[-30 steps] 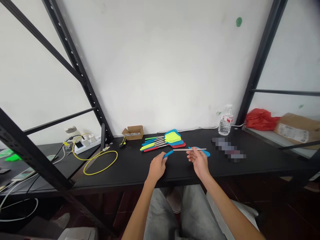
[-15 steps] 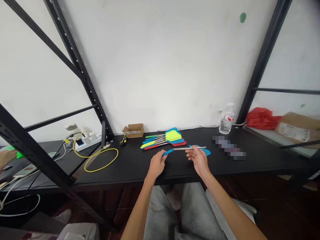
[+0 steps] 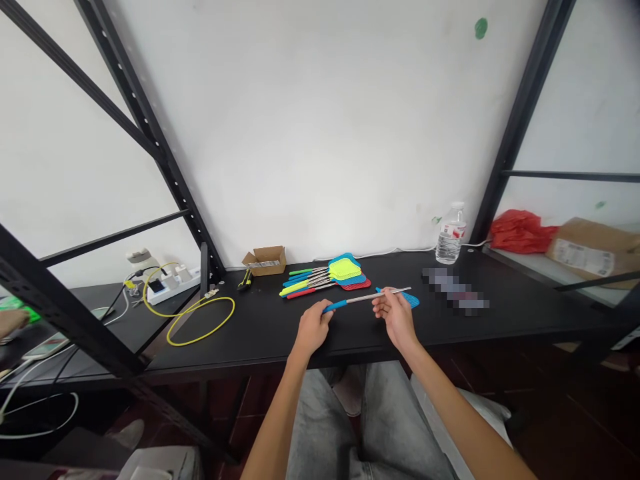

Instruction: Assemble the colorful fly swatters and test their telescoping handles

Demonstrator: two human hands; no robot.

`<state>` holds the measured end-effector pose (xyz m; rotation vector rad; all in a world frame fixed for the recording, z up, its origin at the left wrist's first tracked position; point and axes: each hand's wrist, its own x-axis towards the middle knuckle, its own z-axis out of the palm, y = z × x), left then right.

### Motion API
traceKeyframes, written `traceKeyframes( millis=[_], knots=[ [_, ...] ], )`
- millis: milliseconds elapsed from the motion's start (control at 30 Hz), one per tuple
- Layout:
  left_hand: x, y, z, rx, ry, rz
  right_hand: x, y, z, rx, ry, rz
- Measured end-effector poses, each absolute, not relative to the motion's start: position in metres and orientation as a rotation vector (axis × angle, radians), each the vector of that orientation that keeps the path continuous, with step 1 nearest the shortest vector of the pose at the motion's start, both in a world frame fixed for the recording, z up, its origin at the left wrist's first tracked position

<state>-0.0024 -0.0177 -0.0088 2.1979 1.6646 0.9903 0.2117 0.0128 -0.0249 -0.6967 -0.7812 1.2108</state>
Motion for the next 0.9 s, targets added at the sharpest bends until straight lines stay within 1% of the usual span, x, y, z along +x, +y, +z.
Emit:
traceKeyframes(
  millis=[200,400,500,900],
  knots=[
    [-0.0002,-0.0214,-0.0048,2.233,1.672,0.925,0.2101,0.0136,-0.0267,-0.767,-0.888,1.2],
    [0.0004,-0.0235,-0.0049,2.24,1.694,0.875,0.2084,0.0146,-0.0303,-0.827,-1.289,1.17],
    [-0.0002,-0.0255,-0.0037,2.245,1.678,0.888,0.2094,0.0142,-0.0309,-0.832,-1.405,1.158],
    [0.0004,-0.027,-0.0004,2.246,1.674,0.882,0.212,0.013,-0.0274,-0.862,-1.521,1.155]
  ],
)
